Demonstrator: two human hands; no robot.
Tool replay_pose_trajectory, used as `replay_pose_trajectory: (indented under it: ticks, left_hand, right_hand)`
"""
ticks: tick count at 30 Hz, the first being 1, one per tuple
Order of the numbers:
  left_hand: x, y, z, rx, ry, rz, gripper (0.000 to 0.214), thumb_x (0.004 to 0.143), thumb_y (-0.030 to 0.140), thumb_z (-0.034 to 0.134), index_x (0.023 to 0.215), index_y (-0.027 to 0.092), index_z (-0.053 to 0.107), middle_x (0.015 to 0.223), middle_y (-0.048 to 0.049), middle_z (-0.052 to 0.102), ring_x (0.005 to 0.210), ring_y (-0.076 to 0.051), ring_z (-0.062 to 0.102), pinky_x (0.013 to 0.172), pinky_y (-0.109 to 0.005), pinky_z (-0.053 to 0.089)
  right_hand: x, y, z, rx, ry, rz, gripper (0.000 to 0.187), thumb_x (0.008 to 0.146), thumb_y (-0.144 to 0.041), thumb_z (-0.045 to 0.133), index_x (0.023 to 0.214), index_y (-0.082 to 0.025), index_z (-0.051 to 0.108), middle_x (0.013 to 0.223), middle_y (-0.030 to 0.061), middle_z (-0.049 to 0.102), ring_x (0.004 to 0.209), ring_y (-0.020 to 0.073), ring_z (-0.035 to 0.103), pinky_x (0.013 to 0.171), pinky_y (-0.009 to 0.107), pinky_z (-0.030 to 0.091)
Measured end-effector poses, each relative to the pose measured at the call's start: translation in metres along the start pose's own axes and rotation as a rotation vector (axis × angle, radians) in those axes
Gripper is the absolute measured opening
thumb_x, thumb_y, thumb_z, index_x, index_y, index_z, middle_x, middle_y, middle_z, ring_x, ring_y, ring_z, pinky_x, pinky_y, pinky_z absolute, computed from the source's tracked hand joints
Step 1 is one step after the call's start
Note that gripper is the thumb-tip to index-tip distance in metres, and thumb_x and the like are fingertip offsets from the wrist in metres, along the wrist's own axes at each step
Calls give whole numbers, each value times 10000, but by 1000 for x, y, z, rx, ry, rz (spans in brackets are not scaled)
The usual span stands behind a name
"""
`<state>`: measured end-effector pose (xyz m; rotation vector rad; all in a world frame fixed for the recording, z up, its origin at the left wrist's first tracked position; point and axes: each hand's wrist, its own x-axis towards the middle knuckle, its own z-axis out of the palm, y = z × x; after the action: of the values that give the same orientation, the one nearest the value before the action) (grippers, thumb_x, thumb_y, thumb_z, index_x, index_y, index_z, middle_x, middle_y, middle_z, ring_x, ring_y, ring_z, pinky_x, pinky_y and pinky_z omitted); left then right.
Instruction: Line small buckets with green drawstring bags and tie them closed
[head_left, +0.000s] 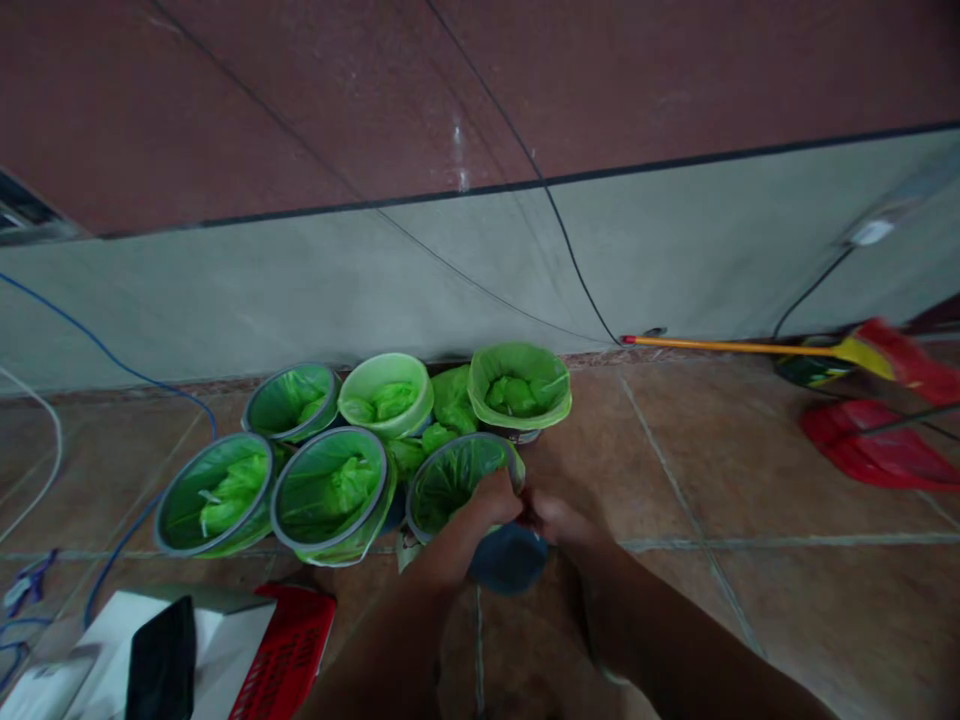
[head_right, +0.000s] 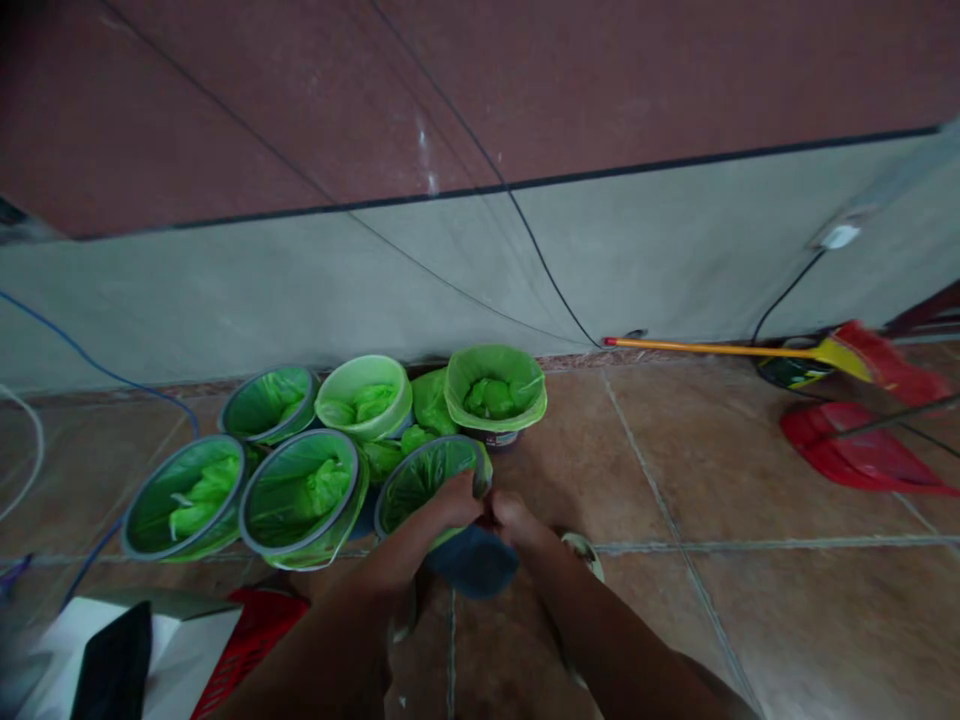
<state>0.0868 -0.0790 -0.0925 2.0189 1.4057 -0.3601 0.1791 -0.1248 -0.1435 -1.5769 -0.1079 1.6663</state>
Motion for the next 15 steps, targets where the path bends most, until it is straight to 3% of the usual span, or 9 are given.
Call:
replay_pose_trajectory:
  ticks: [3,7,12,15]
  left_hand:
    - [1,3,2,-28,-40,-18,355,811,198,567,1142,78,615,1160,-177,665,1097,-275,627,895,-305,484]
    - [-11,10,3,7,-32,-47,339,824,162,545,1145,74,610,1198,-190,644,1126,-279,609,928,-314,471]
    - [-30,13,-6,48,7,52,416,776,90,542,1188,137,571,1156,-143,661,1125,-273,604,960,-330,456]
    - [-36,9,-5,46,9,115,423,776,83,528,1188,170,569,1170,-116,661,1134,-245,596,968,-291,445]
  right_hand:
    - [-1,-8,-6,33,19,49,111,720,-106,518,641,-175,555,535,-9,568,489,118,549,554,241,480]
    - [4,-24,-11,98,59,36,167,810,-231,459,655,-201,513,536,-20,555,483,115,539,537,230,467]
    - [15,-29,-19,118,181,-91,201,836,-301,433,650,-232,469,501,-29,508,454,123,510,530,244,484]
    - [20,-24,-24,57,174,-174,186,802,-308,479,631,-238,459,486,-27,500,464,135,522,508,245,481]
